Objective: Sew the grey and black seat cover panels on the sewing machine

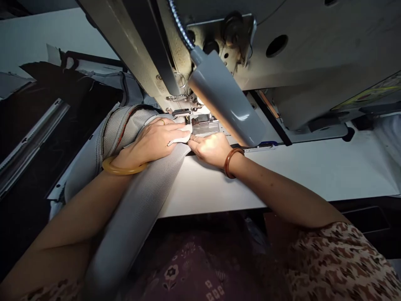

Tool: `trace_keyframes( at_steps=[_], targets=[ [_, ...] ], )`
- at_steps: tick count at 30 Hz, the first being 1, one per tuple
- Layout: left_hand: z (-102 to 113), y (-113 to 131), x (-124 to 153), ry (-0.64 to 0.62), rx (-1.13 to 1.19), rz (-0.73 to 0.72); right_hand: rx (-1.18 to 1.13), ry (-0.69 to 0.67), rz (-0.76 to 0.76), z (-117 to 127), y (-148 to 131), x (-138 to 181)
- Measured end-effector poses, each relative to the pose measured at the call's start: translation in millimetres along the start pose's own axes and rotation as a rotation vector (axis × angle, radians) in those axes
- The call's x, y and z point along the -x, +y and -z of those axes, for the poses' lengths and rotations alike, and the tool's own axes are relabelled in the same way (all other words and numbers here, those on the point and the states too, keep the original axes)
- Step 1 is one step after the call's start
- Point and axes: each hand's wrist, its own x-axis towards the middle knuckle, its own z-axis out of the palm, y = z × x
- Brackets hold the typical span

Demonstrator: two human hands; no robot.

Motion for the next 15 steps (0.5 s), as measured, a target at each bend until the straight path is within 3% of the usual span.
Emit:
trace_keyframes(
  at_steps=[15],
  targets=[
    [4.9,5.0,-1.1,-0.049,-0.056,-0.024,-0.011,0.019,-0.009,-2.5,-1.0,-0.1]
  ],
)
